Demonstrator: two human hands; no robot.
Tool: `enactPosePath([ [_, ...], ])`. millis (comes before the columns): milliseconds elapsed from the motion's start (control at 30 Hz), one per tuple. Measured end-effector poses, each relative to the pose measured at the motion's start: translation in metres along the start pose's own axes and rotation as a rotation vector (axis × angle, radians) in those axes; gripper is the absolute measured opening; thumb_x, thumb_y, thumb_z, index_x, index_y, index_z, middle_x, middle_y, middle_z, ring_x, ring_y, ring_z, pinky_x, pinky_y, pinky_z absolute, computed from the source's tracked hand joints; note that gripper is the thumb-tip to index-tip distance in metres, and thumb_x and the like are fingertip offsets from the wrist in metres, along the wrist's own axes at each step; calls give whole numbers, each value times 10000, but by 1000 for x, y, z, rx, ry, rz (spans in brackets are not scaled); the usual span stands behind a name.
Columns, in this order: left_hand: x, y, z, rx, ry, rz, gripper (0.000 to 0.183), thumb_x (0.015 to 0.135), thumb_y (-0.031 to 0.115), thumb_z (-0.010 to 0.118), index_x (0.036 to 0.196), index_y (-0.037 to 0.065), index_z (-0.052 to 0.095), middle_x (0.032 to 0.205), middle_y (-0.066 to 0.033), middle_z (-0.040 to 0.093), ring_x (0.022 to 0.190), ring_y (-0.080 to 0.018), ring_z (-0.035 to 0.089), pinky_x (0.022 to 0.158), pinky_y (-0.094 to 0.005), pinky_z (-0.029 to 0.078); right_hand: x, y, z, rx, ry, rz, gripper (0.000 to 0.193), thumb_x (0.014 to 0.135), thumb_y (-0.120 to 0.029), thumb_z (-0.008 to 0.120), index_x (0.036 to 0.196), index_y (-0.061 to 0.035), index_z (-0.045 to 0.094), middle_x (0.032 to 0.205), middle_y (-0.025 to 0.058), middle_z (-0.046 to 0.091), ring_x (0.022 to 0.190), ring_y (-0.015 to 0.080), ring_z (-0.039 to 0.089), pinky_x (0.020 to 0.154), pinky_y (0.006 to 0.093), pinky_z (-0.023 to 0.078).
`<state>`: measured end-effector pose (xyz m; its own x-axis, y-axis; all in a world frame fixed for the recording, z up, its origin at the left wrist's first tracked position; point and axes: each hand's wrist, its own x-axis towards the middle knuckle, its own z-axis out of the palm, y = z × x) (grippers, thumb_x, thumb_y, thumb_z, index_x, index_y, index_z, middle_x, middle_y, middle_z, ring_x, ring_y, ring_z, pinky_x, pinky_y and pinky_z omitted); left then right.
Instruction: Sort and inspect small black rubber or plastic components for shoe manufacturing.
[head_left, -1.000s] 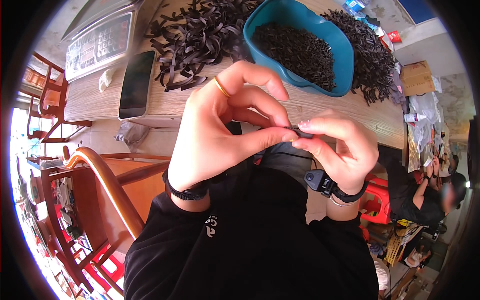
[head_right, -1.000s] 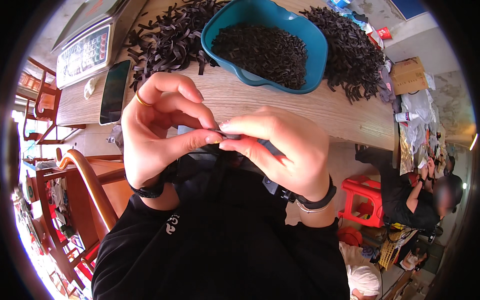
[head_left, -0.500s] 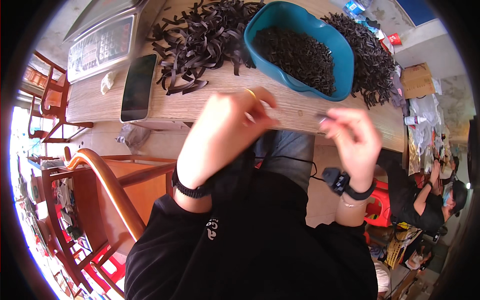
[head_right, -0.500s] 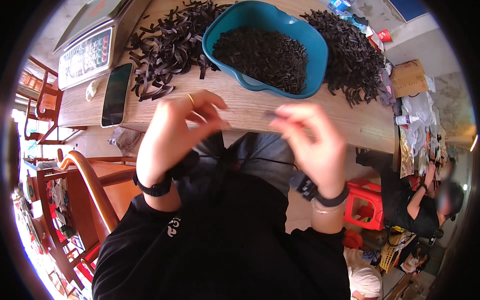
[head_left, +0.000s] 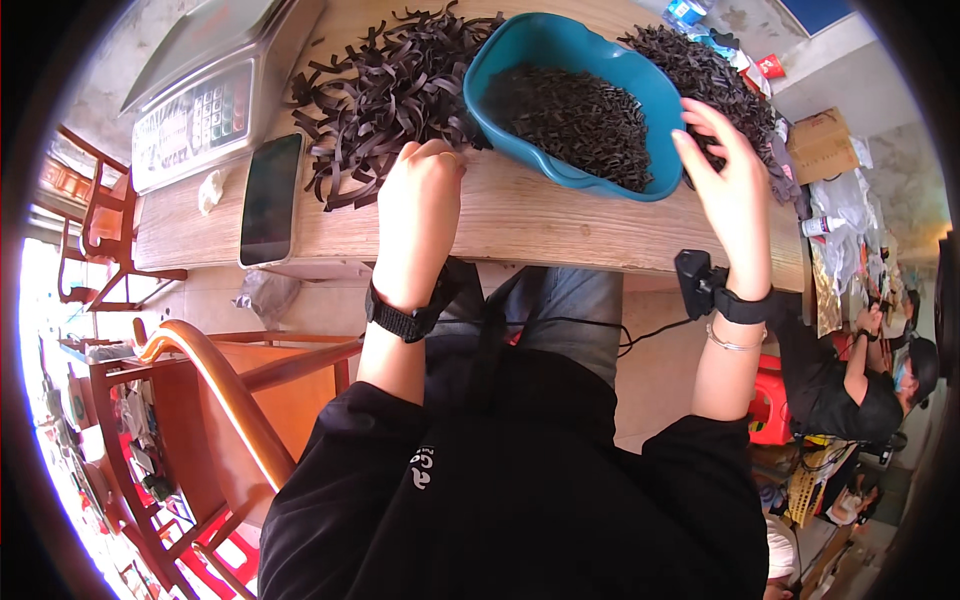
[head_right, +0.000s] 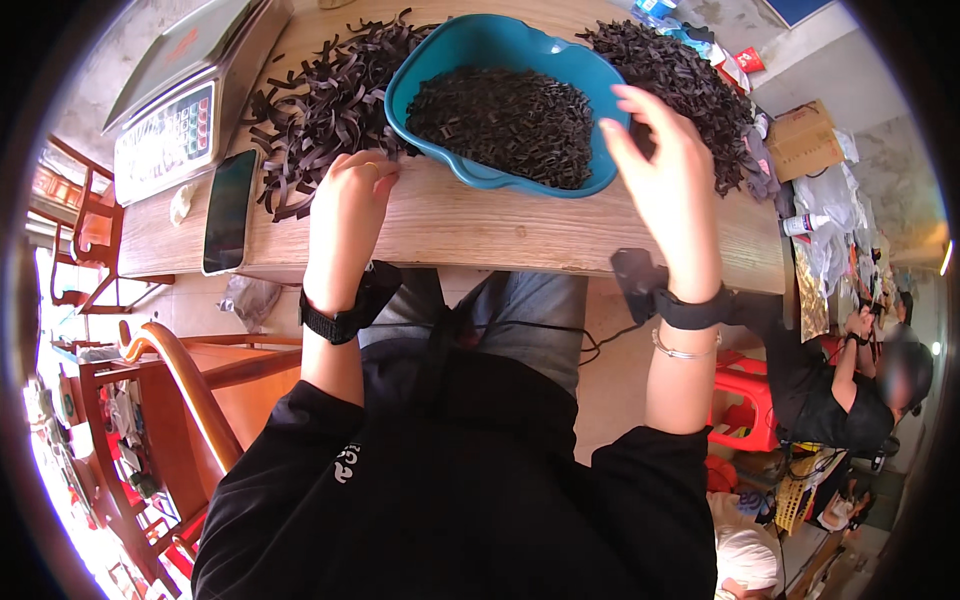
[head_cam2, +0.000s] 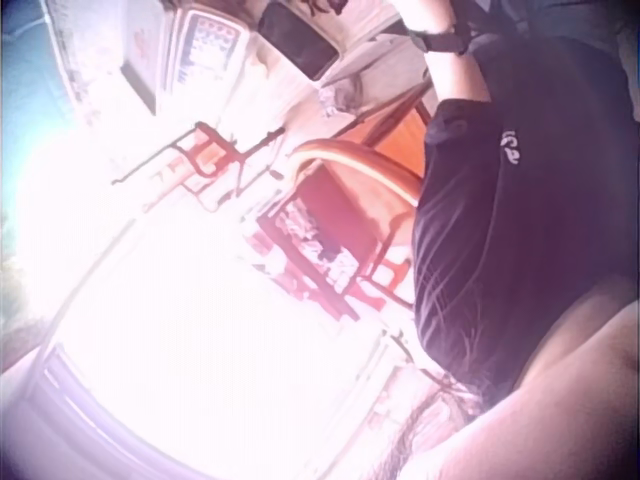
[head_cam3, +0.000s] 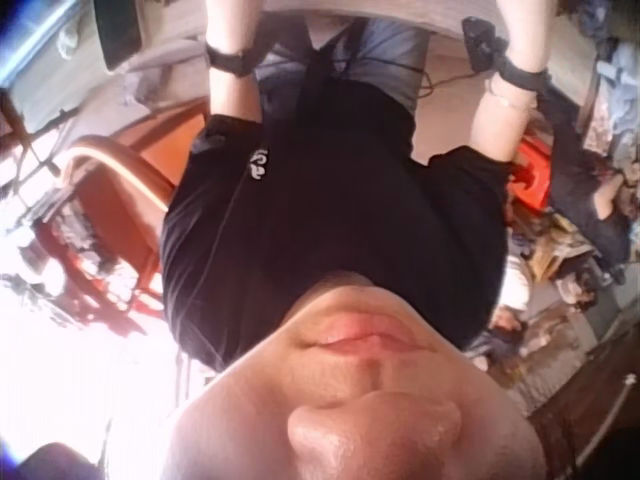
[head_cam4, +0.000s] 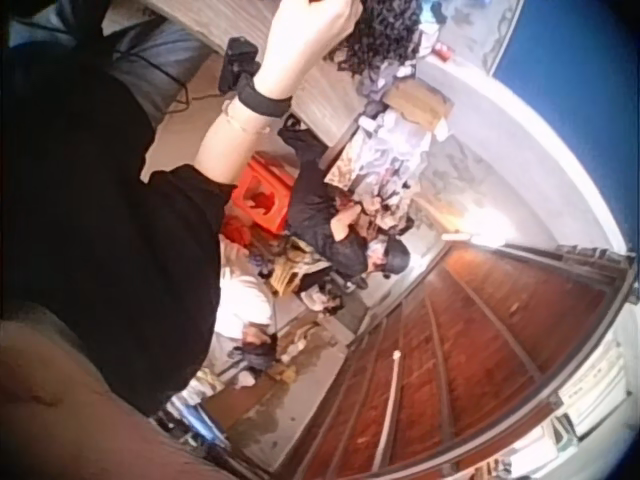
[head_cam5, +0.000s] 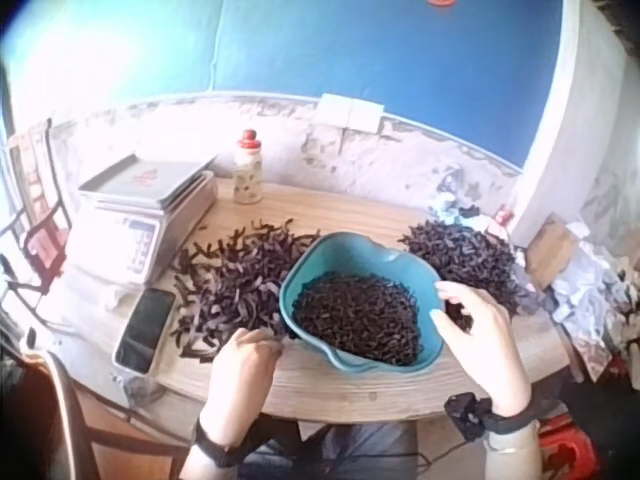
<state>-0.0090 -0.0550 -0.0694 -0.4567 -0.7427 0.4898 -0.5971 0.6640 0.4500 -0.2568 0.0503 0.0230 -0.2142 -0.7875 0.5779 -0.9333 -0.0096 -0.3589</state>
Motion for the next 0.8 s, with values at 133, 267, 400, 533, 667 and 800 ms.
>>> enactPosePath([
  [133,2,7,-5,2,109,48,79,726,38,596,791,38,641,734,-63,602,731,-240,567,633,-318,472,15,-28,19,193,-354,-60,219,805,-93,591,1007,-12,614,844,164,641,756,241,633,685,310,483],
  [267,6,21,-14,-181,34,-45,91,847,45,542,903,10,605,797,-98,647,658,-218,621,580,-260,475,23,-20,51,137,-528,-259,249,802,-102,573,1015,23,605,953,193,631,869,340,605,778,365,480],
  [400,6,26,-22,-655,29,-189,81,887,40,490,916,30,565,760,-98,639,643,-141,640,542,-252,488,33,-22,59,167,-791,-150,263,774,-75,599,1018,21,610,957,179,638,868,297,621,784,342,485],
  [533,6,31,-26,-805,39,-213,135,859,-37,505,979,-18,563,880,-93,649,821,-135,639,707,-232,509,33,-22,63,328,-764,-47,218,744,-49,630,953,10,639,809,156,658,725,220,644,686,303,500],
  [667,5,34,-27,-842,104,-197,190,821,-85,530,999,-21,552,919,-108,653,885,-140,631,769,-251,508,32,-26,61,324,-735,13,189,744,-53,636,922,10,648,780,153,659,688,206,641,667,296,502],
  [800,5,31,-25,-906,153,-189,163,801,-78,566,943,-1,586,918,-110,659,817,-153,651,730,-251,522,33,-21,62,331,-798,-5,174,756,-66,628,912,7,649,789,147,660,705,206,638,680,293,500],
])
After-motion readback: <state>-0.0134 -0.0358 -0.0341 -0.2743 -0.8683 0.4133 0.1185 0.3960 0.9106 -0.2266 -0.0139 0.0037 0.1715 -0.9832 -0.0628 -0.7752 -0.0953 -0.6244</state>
